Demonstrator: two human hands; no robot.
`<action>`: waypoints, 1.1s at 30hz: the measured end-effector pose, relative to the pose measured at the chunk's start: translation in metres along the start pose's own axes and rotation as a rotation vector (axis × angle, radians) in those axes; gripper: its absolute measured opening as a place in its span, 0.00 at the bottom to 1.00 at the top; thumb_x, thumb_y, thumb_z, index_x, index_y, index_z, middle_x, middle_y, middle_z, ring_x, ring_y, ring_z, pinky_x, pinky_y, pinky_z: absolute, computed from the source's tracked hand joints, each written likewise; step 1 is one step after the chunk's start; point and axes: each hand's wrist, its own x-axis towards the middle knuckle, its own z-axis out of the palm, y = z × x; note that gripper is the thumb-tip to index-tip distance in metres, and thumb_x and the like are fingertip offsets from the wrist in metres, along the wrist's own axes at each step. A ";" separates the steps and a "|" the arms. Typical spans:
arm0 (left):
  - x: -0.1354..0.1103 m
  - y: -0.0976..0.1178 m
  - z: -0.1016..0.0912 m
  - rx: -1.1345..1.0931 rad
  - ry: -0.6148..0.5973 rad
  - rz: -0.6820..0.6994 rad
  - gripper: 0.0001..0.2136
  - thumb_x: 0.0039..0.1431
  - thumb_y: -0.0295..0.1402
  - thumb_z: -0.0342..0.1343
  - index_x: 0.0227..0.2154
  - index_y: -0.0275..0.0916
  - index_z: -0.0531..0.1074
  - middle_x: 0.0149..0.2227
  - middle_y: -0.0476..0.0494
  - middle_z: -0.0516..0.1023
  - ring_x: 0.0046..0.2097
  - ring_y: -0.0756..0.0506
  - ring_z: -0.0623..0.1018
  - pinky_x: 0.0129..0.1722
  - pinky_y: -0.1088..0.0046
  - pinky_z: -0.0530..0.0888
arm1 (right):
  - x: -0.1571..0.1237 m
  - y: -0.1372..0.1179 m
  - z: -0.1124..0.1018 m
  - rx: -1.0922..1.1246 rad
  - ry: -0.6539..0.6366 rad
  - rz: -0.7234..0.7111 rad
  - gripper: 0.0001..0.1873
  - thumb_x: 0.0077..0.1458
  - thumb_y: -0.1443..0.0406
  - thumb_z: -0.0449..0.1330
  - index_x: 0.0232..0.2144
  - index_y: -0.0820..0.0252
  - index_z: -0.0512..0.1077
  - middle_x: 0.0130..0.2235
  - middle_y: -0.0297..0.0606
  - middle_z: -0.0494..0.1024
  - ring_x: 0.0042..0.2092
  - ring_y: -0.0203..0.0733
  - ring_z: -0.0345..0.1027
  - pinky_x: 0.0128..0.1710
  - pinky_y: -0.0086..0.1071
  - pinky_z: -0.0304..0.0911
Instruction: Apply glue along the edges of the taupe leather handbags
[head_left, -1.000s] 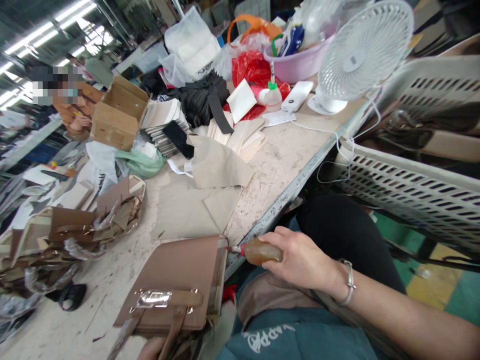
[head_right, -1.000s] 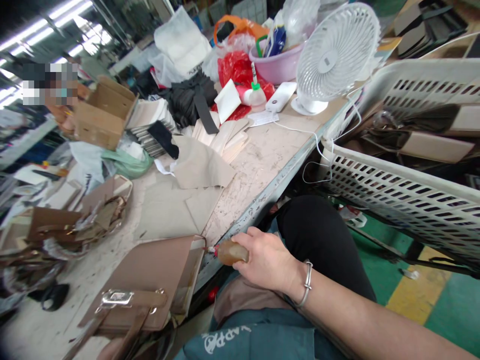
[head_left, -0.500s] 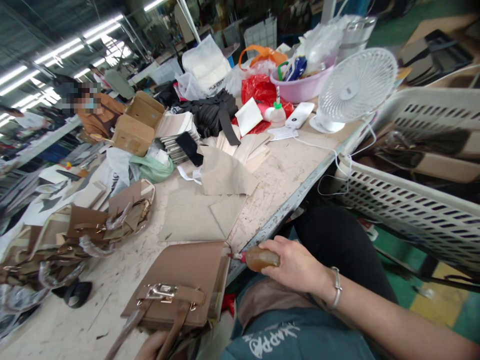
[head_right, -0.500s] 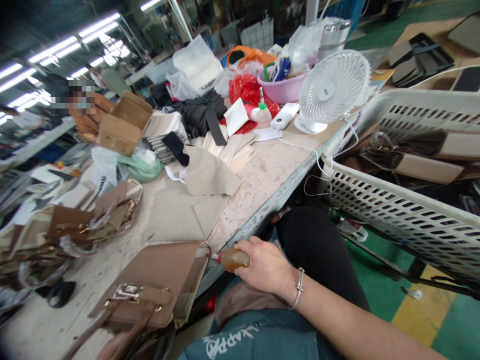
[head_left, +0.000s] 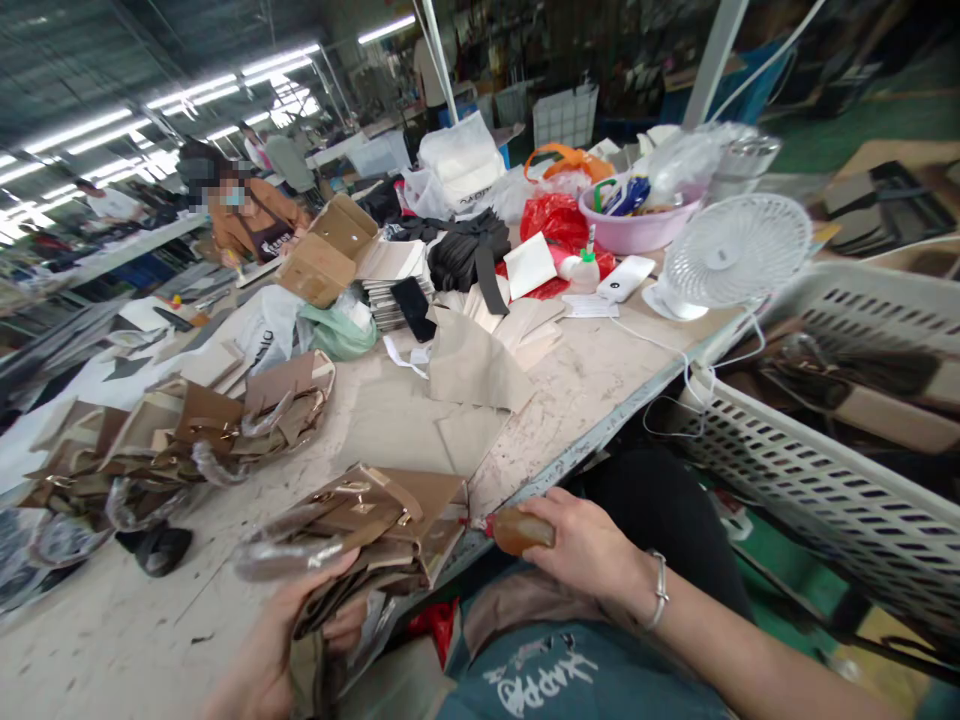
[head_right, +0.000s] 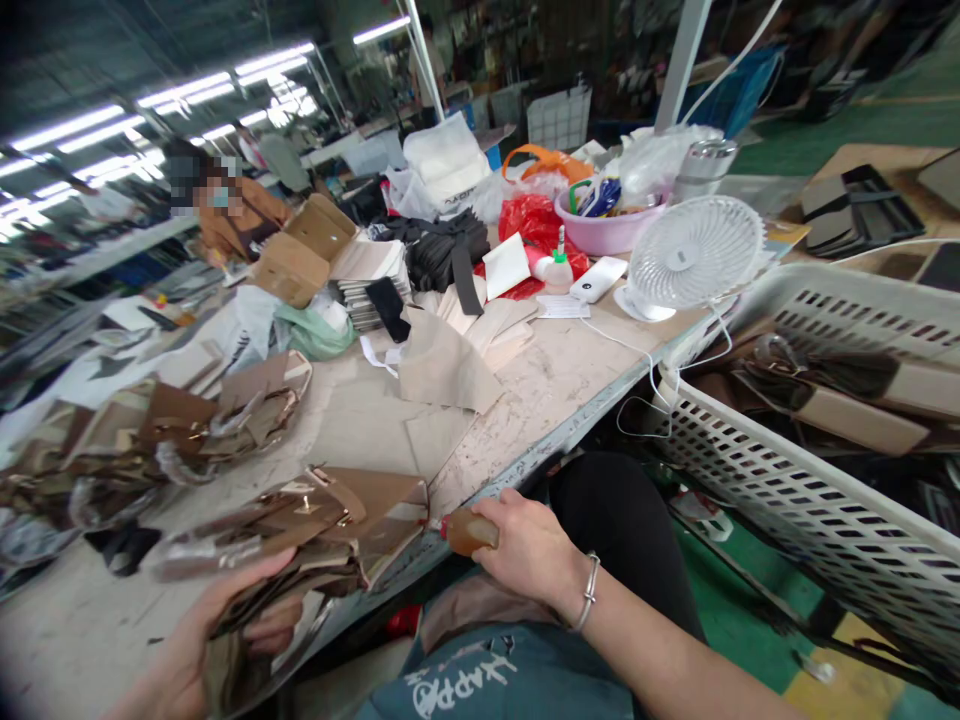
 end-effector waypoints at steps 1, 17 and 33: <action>0.002 0.007 0.007 -0.031 0.000 0.004 0.17 0.56 0.34 0.59 0.17 0.36 0.61 0.13 0.56 0.56 0.14 0.58 0.56 0.13 0.84 0.54 | 0.002 0.000 -0.001 -0.013 -0.007 -0.005 0.16 0.49 0.64 0.63 0.43 0.51 0.74 0.38 0.35 0.73 0.38 0.40 0.70 0.40 0.31 0.64; 0.027 0.056 0.034 0.005 -0.025 -0.091 0.17 0.63 0.33 0.51 0.18 0.30 0.68 0.13 0.52 0.59 0.13 0.57 0.58 0.12 0.84 0.56 | 0.001 0.006 -0.002 -0.185 0.042 -0.172 0.21 0.58 0.69 0.55 0.54 0.53 0.67 0.39 0.40 0.70 0.41 0.43 0.66 0.42 0.33 0.65; 0.034 0.048 0.028 0.006 -0.034 -0.044 0.21 0.64 0.33 0.47 0.16 0.30 0.69 0.11 0.52 0.56 0.12 0.57 0.56 0.12 0.83 0.54 | 0.003 0.022 0.004 -0.233 0.099 -0.231 0.23 0.55 0.72 0.56 0.53 0.54 0.67 0.39 0.40 0.68 0.41 0.45 0.64 0.41 0.35 0.63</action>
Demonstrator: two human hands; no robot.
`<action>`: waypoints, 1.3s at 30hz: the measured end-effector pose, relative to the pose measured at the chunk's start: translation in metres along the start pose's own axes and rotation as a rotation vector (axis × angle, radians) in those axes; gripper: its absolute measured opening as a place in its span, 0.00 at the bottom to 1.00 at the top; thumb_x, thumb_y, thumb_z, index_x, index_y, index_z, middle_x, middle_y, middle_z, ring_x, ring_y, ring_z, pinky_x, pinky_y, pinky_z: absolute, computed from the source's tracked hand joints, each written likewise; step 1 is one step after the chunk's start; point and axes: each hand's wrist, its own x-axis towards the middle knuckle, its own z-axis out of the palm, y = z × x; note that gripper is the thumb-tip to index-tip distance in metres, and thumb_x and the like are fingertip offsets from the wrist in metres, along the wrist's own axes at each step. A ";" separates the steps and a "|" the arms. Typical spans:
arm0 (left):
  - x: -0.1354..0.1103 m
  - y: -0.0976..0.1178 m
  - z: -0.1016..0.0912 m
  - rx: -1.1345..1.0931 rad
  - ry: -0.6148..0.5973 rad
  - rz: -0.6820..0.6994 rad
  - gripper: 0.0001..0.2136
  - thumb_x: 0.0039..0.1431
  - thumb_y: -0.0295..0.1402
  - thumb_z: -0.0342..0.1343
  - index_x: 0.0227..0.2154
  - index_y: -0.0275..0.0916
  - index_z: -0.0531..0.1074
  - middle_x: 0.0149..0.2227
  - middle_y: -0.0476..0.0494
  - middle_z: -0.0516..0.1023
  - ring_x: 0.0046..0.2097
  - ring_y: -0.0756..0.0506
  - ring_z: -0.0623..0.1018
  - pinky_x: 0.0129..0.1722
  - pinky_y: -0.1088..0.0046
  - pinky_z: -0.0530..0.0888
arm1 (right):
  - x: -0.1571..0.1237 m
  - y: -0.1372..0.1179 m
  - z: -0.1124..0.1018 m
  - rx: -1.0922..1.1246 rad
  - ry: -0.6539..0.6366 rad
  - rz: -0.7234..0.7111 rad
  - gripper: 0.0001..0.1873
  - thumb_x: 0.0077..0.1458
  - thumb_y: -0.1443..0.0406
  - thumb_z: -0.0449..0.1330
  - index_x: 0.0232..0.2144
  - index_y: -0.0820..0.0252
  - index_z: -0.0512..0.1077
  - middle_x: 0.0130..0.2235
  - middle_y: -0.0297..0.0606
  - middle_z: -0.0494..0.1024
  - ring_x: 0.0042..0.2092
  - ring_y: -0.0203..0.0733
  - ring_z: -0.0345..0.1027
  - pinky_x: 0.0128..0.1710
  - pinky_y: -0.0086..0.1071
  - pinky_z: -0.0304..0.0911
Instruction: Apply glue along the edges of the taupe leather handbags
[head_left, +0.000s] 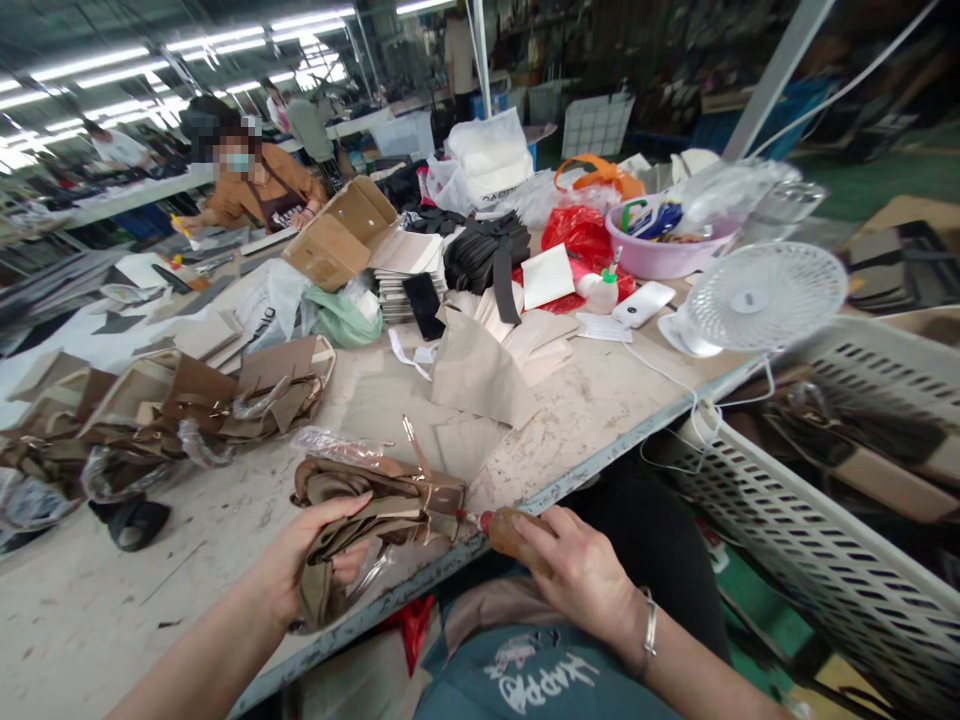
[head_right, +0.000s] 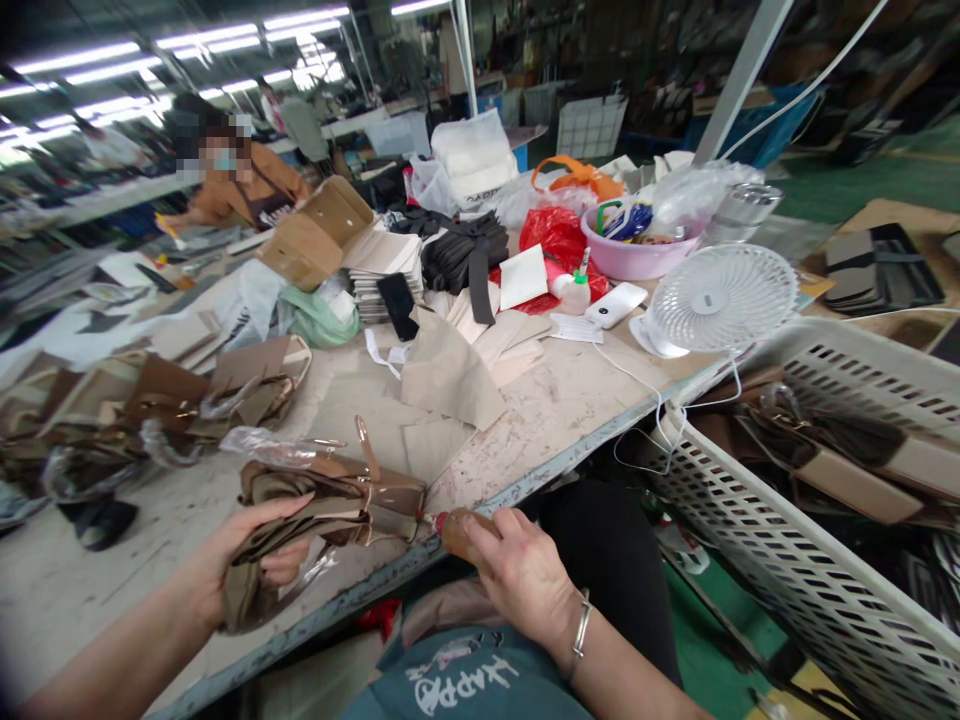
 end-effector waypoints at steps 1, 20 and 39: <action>0.000 0.000 -0.001 0.004 0.000 -0.001 0.21 0.64 0.33 0.47 0.16 0.30 0.69 0.12 0.52 0.57 0.12 0.57 0.56 0.12 0.83 0.54 | 0.000 0.000 0.001 0.007 0.008 -0.001 0.24 0.54 0.72 0.56 0.54 0.54 0.66 0.39 0.40 0.68 0.41 0.45 0.64 0.41 0.35 0.64; 0.010 0.010 0.009 0.014 -0.099 0.004 0.18 0.62 0.34 0.50 0.18 0.30 0.69 0.13 0.52 0.58 0.14 0.57 0.56 0.12 0.83 0.54 | 0.005 0.004 0.007 -0.027 0.043 0.042 0.23 0.55 0.69 0.61 0.53 0.54 0.69 0.39 0.42 0.70 0.40 0.45 0.66 0.41 0.34 0.67; 0.024 0.022 0.029 0.068 -0.131 0.058 0.17 0.63 0.32 0.49 0.21 0.30 0.70 0.14 0.52 0.59 0.14 0.56 0.59 0.12 0.83 0.57 | 0.009 0.012 -0.004 0.024 -0.003 0.099 0.22 0.52 0.68 0.63 0.51 0.51 0.71 0.39 0.38 0.70 0.39 0.42 0.67 0.40 0.31 0.65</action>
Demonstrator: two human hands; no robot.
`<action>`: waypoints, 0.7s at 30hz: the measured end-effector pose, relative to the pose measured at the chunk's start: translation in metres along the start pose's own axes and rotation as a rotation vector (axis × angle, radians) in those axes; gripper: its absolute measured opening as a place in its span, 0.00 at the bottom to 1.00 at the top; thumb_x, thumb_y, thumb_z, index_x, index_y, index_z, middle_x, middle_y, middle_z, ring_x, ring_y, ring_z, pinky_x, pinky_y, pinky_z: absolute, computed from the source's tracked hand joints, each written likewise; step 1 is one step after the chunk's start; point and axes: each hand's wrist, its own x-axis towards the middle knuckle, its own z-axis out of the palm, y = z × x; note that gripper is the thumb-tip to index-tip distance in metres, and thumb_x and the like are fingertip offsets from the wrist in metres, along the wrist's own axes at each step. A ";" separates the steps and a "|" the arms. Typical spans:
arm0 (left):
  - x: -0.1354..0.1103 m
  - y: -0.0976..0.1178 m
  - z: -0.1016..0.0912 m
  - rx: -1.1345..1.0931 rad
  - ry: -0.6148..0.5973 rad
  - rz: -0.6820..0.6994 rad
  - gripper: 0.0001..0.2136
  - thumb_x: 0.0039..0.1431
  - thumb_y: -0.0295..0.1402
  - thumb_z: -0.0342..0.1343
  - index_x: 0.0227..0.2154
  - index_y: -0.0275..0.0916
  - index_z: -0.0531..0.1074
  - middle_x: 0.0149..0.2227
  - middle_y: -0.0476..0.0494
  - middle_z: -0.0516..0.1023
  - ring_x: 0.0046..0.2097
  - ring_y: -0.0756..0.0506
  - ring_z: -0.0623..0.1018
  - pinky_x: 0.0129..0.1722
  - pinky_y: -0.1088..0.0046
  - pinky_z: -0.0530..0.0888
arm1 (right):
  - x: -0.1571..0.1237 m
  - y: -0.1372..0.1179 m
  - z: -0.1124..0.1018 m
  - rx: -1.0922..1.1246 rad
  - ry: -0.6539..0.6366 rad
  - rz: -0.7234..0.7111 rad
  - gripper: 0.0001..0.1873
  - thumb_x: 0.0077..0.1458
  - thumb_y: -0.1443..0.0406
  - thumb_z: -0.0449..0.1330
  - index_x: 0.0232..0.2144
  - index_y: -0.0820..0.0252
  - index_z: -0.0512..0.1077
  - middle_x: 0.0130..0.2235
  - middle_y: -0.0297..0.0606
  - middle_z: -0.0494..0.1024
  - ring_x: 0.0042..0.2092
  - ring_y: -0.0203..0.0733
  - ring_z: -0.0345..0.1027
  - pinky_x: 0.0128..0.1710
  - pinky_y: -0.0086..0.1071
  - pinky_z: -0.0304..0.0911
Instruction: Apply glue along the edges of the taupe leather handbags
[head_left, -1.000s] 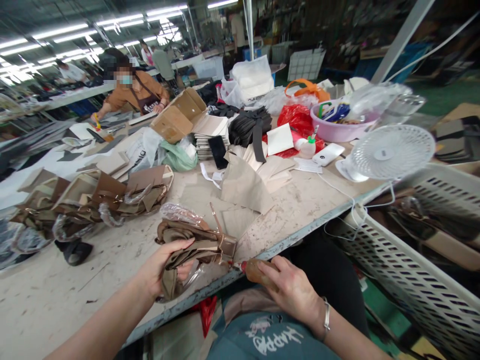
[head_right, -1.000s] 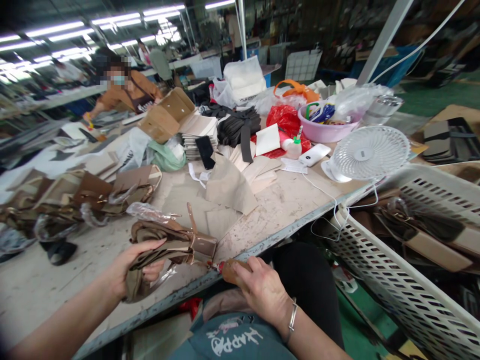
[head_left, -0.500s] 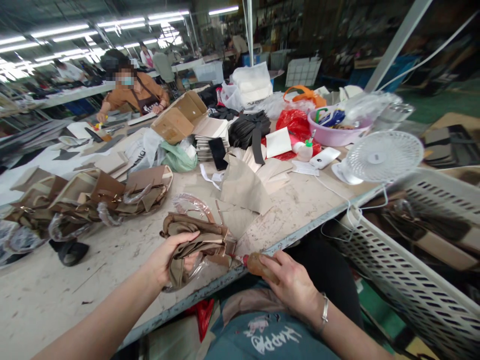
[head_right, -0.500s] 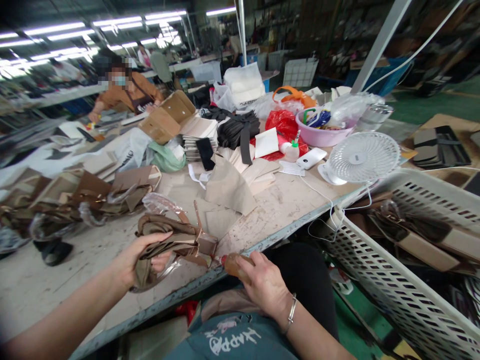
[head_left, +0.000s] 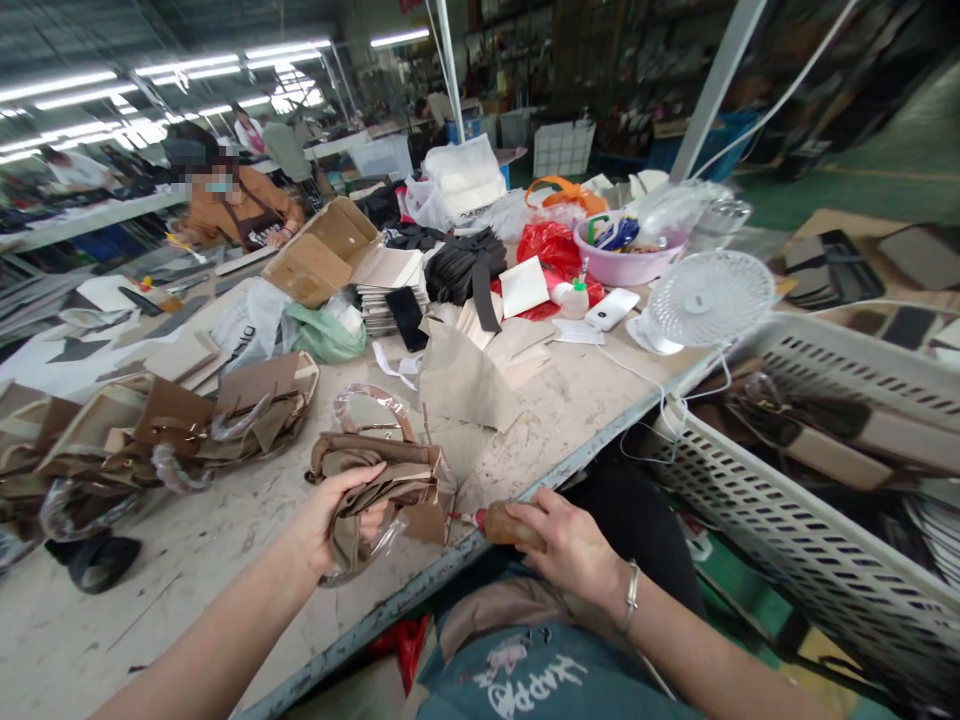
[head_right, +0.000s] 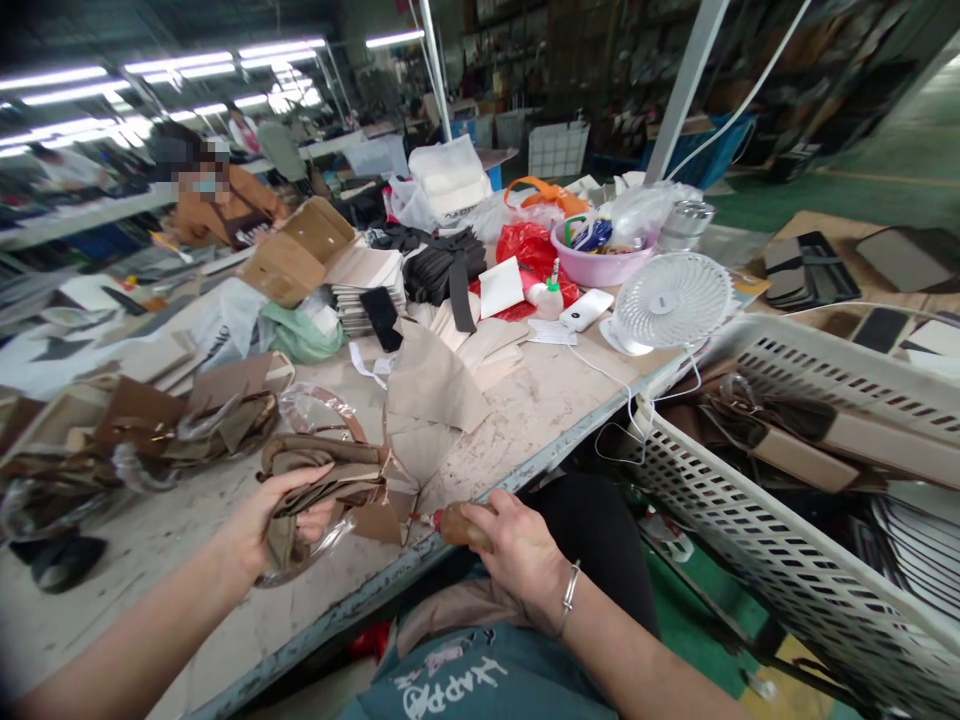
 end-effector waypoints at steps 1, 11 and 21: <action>0.000 0.000 0.001 0.001 -0.002 0.001 0.16 0.63 0.32 0.49 0.21 0.30 0.70 0.14 0.52 0.59 0.14 0.56 0.59 0.12 0.84 0.57 | 0.002 0.002 0.000 -0.015 0.026 0.012 0.22 0.53 0.68 0.62 0.51 0.52 0.70 0.39 0.38 0.69 0.39 0.42 0.67 0.40 0.31 0.65; 0.003 0.004 0.004 0.025 0.011 0.011 0.17 0.64 0.31 0.48 0.20 0.30 0.69 0.15 0.51 0.59 0.14 0.56 0.60 0.12 0.83 0.58 | 0.003 0.001 -0.004 0.036 0.063 -0.006 0.25 0.51 0.65 0.66 0.52 0.49 0.70 0.39 0.36 0.69 0.39 0.40 0.67 0.39 0.29 0.64; 0.011 0.007 0.001 -0.008 -0.038 -0.013 0.16 0.65 0.31 0.47 0.23 0.31 0.68 0.15 0.53 0.59 0.14 0.56 0.60 0.11 0.83 0.58 | 0.012 0.004 0.010 -0.072 0.139 -0.033 0.21 0.56 0.68 0.59 0.53 0.51 0.69 0.39 0.38 0.69 0.38 0.40 0.66 0.39 0.29 0.63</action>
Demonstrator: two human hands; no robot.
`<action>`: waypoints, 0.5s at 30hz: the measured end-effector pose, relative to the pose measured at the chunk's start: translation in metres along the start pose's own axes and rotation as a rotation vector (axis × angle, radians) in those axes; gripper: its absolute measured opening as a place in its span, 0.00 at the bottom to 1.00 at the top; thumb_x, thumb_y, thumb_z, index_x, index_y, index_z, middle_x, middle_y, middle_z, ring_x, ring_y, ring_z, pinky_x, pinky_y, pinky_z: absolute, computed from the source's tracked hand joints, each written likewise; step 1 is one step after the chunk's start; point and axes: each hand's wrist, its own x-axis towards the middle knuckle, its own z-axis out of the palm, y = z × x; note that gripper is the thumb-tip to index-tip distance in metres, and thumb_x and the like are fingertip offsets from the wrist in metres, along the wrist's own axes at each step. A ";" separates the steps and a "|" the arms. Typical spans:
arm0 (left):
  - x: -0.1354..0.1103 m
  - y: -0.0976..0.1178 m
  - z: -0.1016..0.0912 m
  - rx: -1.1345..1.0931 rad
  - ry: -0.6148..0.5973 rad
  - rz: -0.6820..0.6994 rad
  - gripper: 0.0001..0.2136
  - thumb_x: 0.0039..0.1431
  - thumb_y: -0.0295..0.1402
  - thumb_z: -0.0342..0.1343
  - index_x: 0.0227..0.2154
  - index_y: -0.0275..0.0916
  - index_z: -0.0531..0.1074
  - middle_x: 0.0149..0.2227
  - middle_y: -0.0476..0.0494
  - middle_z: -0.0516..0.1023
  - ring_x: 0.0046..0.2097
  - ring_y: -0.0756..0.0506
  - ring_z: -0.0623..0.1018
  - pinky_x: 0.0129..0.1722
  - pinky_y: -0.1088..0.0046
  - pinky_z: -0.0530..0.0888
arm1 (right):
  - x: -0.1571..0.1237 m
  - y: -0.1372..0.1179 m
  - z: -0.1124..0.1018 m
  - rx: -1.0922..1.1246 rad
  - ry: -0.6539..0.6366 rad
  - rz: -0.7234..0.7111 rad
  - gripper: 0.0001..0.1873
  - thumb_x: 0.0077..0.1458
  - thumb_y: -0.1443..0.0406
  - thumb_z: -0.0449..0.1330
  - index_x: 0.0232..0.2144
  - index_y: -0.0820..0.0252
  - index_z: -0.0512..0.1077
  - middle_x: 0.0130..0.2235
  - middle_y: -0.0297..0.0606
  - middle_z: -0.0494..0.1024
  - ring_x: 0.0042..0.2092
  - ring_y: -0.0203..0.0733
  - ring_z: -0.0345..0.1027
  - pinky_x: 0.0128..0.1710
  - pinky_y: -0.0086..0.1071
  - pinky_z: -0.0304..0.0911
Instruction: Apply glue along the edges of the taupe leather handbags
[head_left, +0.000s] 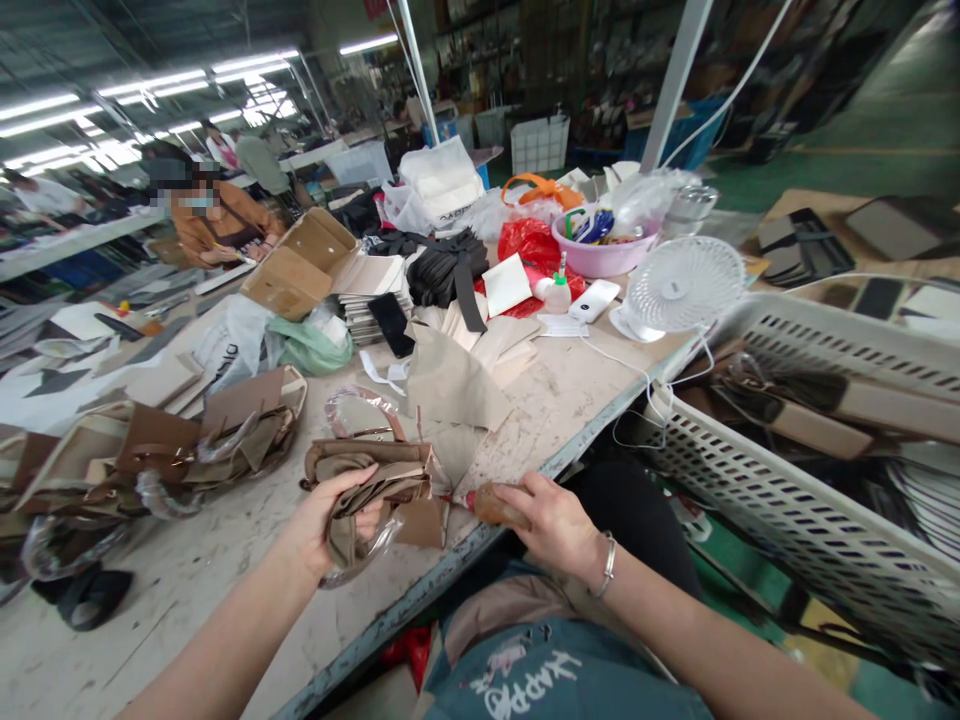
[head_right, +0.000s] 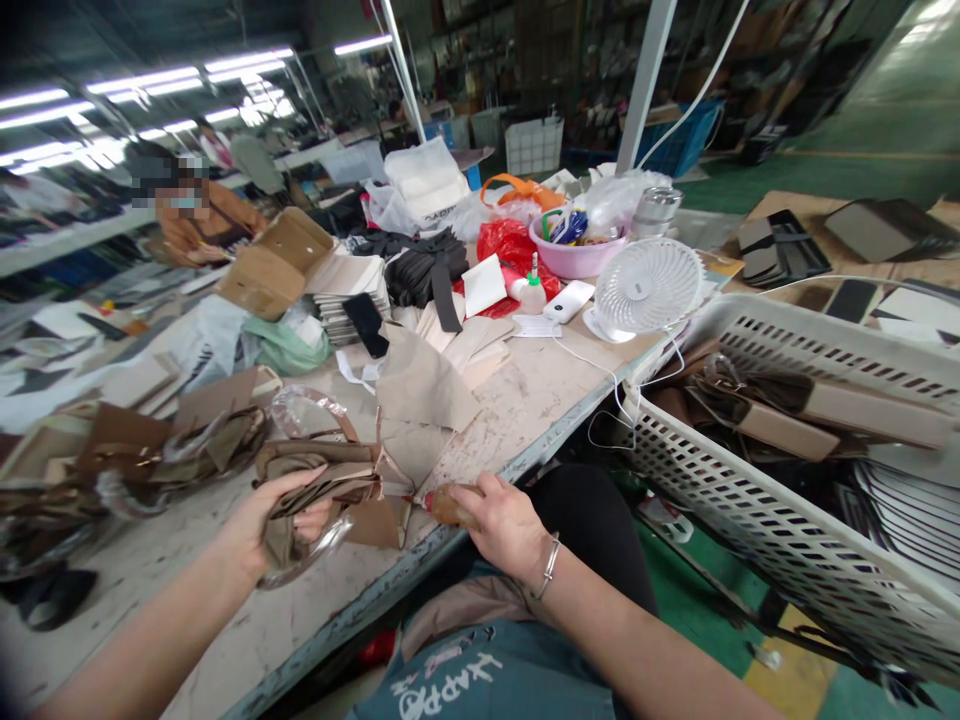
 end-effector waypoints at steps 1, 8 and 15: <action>0.001 0.001 0.000 -0.005 -0.004 -0.003 0.15 0.65 0.32 0.47 0.23 0.32 0.68 0.15 0.53 0.59 0.14 0.56 0.60 0.11 0.83 0.58 | 0.000 0.000 0.000 0.008 0.012 -0.006 0.21 0.56 0.69 0.59 0.53 0.51 0.69 0.39 0.38 0.69 0.38 0.40 0.66 0.40 0.29 0.64; 0.009 0.004 0.004 -0.006 -0.012 -0.013 0.15 0.65 0.31 0.46 0.23 0.31 0.68 0.15 0.53 0.58 0.14 0.56 0.59 0.11 0.83 0.58 | -0.001 0.006 -0.001 0.007 0.050 0.026 0.21 0.56 0.69 0.59 0.53 0.51 0.69 0.38 0.38 0.68 0.37 0.39 0.66 0.39 0.28 0.64; 0.011 0.008 0.012 0.033 0.027 0.005 0.15 0.66 0.31 0.44 0.25 0.31 0.69 0.15 0.53 0.59 0.14 0.55 0.61 0.12 0.83 0.59 | 0.005 0.010 -0.008 -0.081 0.030 -0.047 0.22 0.56 0.70 0.58 0.53 0.49 0.69 0.38 0.38 0.67 0.39 0.41 0.63 0.38 0.30 0.62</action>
